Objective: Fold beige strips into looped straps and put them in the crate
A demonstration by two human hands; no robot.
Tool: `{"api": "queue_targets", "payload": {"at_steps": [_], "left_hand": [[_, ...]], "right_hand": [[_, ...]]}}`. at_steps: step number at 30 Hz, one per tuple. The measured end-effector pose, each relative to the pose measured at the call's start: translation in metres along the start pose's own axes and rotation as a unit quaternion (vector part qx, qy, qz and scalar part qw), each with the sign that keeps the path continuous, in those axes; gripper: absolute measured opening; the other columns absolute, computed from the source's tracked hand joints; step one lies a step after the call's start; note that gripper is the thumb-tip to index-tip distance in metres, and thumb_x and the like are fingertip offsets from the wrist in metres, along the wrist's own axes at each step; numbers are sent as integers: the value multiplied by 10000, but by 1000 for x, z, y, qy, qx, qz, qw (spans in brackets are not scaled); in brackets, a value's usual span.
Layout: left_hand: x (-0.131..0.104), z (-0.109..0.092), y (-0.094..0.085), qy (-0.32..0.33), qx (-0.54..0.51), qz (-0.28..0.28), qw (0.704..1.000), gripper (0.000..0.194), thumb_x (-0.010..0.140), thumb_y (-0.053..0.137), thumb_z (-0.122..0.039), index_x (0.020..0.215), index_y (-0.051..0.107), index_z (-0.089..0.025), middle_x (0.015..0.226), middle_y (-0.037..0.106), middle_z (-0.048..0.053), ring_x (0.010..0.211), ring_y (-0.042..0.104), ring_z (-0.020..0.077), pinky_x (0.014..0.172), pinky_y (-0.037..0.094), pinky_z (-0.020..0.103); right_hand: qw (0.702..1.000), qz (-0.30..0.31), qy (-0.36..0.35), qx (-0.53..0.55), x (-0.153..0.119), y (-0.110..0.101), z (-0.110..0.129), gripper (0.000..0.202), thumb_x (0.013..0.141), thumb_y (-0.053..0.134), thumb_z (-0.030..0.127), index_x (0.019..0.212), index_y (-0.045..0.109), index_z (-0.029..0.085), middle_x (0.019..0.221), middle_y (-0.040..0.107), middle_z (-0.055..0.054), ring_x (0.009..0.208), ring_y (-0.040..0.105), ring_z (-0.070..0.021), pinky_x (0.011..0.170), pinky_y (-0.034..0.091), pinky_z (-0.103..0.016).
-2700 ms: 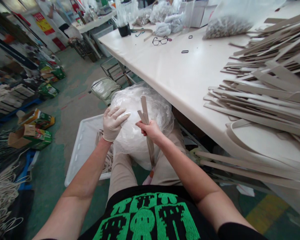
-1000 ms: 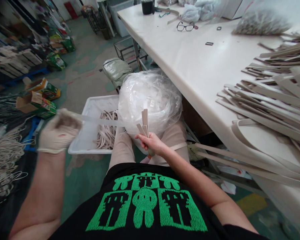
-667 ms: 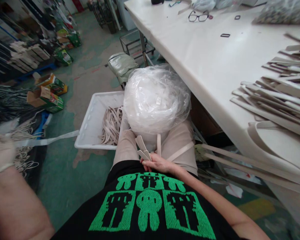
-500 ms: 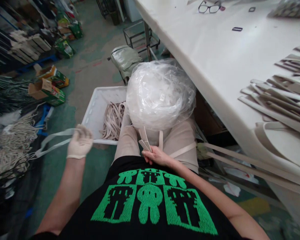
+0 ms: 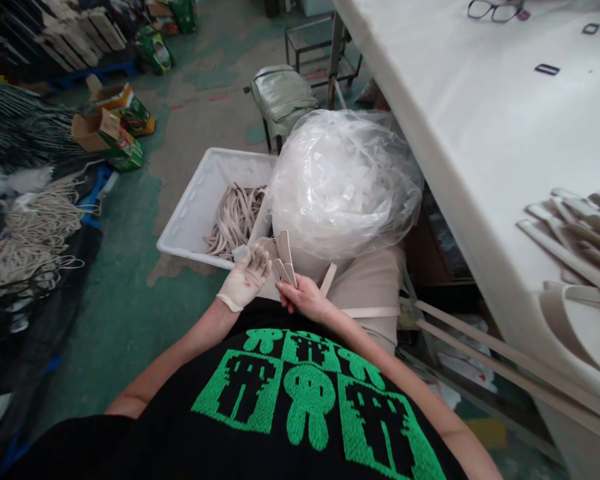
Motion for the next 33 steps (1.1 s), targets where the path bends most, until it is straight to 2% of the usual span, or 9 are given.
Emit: {"api": "queue_targets", "payload": {"at_steps": [2, 4, 8, 13, 16, 21, 25, 29, 33], "left_hand": [[-1, 1, 2, -6, 5, 6, 1000, 228, 1008, 518, -267, 1054, 742, -260, 1155, 762, 11, 1152, 678, 135, 1037, 501, 303], [-1, 3, 3, -16, 5, -2, 1000, 225, 1007, 518, -261, 1024, 741, -233, 1109, 772, 24, 1117, 692, 139, 1022, 508, 302], [0, 7, 5, -14, -5, -29, 999, 170, 964, 579, -194, 896, 732, -168, 888, 781, 37, 909, 735, 133, 949, 533, 278], [-2, 10, 10, 10, -12, -30, 999, 54, 837, 742, -147, 796, 708, -149, 789, 754, 19, 750, 711, 118, 892, 540, 281], [-4, 11, 13, 40, 19, -22, 999, 116, 751, 826, -162, 772, 712, -157, 811, 760, 14, 774, 708, 126, 894, 536, 294], [-6, 11, 21, 111, 131, 39, 984, 275, 661, 902, -307, 861, 783, -160, 959, 787, 64, 919, 709, 174, 941, 517, 308], [-2, 11, 16, 109, 158, 25, 981, 342, 631, 909, -385, 860, 797, -157, 897, 787, 71, 858, 705, 182, 902, 534, 329], [-1, 9, 11, 112, 188, 11, 976, 283, 643, 907, -312, 857, 793, -167, 897, 788, 58, 897, 710, 195, 933, 525, 334], [-1, 8, 10, 102, 140, -1, 985, 216, 682, 881, -252, 845, 775, -157, 884, 782, 50, 879, 712, 174, 916, 521, 313]], "right_hand": [[1000, 3, 1, 2, 1, 2, 3, 394, 853, 597, 556, 697, 502, 207, 568, 579, 25, 426, 489, -90, 423, 339, -212], [1000, 0, 6, 3, 2, 3, 3, 386, 847, 605, 549, 701, 494, 210, 563, 577, 29, 420, 488, -91, 416, 341, -212], [1000, 1, 10, 0, 4, 5, 2, 384, 848, 602, 553, 715, 491, 210, 558, 572, 34, 415, 480, -85, 413, 339, -206], [1000, -7, 12, -2, 9, 2, -1, 401, 866, 574, 561, 703, 500, 203, 550, 562, 29, 422, 473, -79, 409, 322, -198], [1000, -14, 10, 3, 13, 1, -3, 392, 869, 573, 551, 702, 499, 204, 544, 560, 31, 418, 476, -82, 406, 325, -199], [1000, -27, 12, 1, 17, 0, -3, 368, 861, 601, 534, 722, 496, 210, 510, 539, 47, 396, 473, -90, 403, 336, -208], [999, -40, 18, 11, 17, -1, -6, 374, 843, 619, 548, 743, 497, 209, 519, 542, 55, 390, 477, -87, 393, 337, -205], [998, -55, 3, 33, 16, -4, -9, 403, 838, 624, 573, 735, 487, 208, 545, 559, 50, 391, 486, -83, 390, 348, -204], [995, -68, -7, 75, 11, -7, -11, 402, 832, 631, 587, 834, 523, 201, 609, 614, 40, 407, 519, -87, 385, 364, -197]]}}
Point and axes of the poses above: each hand's wrist, its own x-axis towards the middle knuckle, its own y-axis out of the palm, z = x × y, the point moved 5 cm from there along x, towards the middle knuckle
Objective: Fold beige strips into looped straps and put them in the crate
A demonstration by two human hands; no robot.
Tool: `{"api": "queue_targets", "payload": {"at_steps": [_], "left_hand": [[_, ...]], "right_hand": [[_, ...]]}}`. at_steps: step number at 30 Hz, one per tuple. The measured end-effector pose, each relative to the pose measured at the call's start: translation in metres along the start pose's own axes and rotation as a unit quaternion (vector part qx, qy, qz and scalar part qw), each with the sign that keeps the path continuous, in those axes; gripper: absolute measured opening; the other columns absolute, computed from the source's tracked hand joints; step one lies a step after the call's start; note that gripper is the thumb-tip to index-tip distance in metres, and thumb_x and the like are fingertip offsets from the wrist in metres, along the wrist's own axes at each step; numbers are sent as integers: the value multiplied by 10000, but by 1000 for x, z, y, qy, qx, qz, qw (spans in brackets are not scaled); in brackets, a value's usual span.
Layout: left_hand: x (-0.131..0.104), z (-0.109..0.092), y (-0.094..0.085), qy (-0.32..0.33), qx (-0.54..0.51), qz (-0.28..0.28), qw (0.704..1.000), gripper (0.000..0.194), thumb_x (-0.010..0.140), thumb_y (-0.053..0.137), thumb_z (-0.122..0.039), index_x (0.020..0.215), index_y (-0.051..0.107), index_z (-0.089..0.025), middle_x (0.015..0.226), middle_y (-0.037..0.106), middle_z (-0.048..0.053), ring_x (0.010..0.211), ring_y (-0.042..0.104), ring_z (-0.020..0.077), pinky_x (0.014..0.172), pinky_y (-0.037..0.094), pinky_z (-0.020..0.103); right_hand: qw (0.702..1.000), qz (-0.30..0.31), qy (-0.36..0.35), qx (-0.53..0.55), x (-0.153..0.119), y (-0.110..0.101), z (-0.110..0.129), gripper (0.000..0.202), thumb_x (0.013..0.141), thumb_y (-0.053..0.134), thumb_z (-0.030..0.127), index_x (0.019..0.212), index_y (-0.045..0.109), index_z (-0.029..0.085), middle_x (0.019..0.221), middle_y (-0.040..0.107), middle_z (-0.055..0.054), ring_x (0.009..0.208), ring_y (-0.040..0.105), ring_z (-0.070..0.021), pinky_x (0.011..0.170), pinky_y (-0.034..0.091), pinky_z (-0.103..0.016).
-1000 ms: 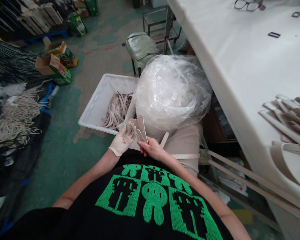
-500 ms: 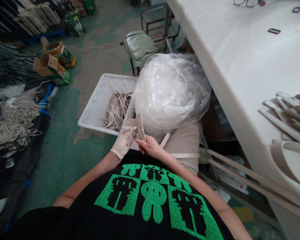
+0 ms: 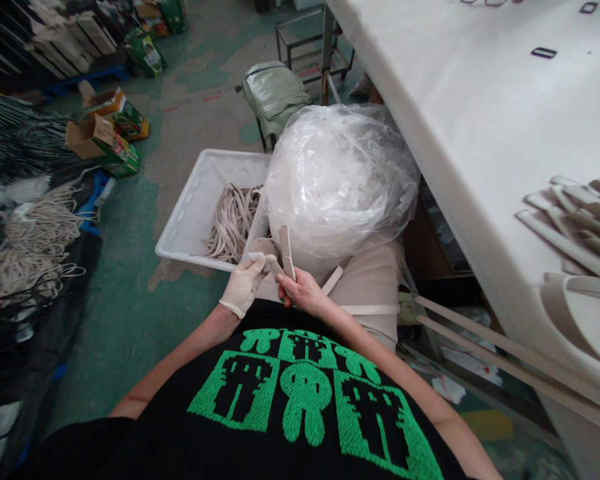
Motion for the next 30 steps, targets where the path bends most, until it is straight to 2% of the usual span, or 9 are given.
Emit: {"api": "queue_targets", "payload": {"at_steps": [3, 8, 11, 14, 17, 21, 26, 30], "left_hand": [[0, -1, 0, -26, -46, -12, 999, 131, 746, 827, -216, 844, 760, -159, 920, 784, 56, 866, 714, 158, 891, 519, 300], [-1, -4, 5, -73, -93, 19, 993, 149, 903, 670, -244, 982, 760, -157, 1058, 776, 82, 958, 718, 156, 903, 510, 273], [-1, -2, 6, -96, -112, 18, 989, 125, 918, 643, -208, 935, 751, -147, 966, 783, 69, 871, 725, 139, 845, 526, 260], [-1, 1, 3, -114, -125, -7, 985, 89, 898, 668, -167, 837, 727, -138, 820, 769, 48, 749, 717, 122, 773, 541, 249], [-1, 3, 0, -127, -139, -32, 982, 101, 870, 700, -146, 770, 690, -143, 747, 746, 28, 692, 703, 114, 769, 551, 253], [0, -1, -1, -117, -159, -53, 979, 92, 888, 669, -134, 803, 688, -164, 807, 754, 17, 760, 714, 115, 865, 546, 269], [-2, -4, 4, -114, -147, -25, 982, 147, 940, 589, -176, 930, 735, -166, 1013, 774, 67, 984, 721, 154, 967, 518, 295], [-2, -5, 5, -59, -108, -42, 992, 27, 848, 714, -150, 865, 735, -153, 954, 777, 66, 983, 724, 165, 1028, 487, 321]], "right_hand": [[999, -34, -7, 29, -6, -5, 2, 395, 824, 638, 583, 910, 533, 212, 618, 620, 53, 411, 533, -94, 383, 393, -199], [995, -98, -33, 0, -15, -15, 9, 386, 810, 641, 582, 816, 524, 214, 544, 570, 68, 389, 494, -85, 374, 384, -194], [994, -103, -33, -14, -18, -16, 13, 400, 793, 647, 595, 802, 528, 214, 536, 565, 65, 386, 497, -89, 367, 374, -195], [994, -102, -28, -14, -19, -14, 15, 418, 773, 659, 612, 806, 528, 216, 542, 566, 65, 384, 501, -93, 367, 383, -203], [994, -98, -33, -17, -20, -11, 17, 425, 775, 656, 623, 801, 529, 219, 547, 565, 63, 391, 505, -97, 375, 402, -213], [995, -87, -43, -34, -19, -9, 14, 417, 806, 631, 626, 801, 524, 223, 561, 574, 59, 396, 512, -100, 377, 401, -214], [995, -81, -45, -37, -16, -8, 5, 398, 835, 618, 609, 817, 530, 222, 569, 579, 54, 399, 508, -99, 380, 399, -208], [995, -92, -48, -5, -14, -7, 9, 413, 816, 629, 623, 819, 529, 222, 568, 579, 52, 405, 515, -103, 392, 415, -216]]}}
Point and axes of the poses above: each hand's wrist, its own x-axis towards the middle knuckle, its own y-axis out of the palm, z = x × y, the point moved 5 cm from there along x, towards the middle knuckle
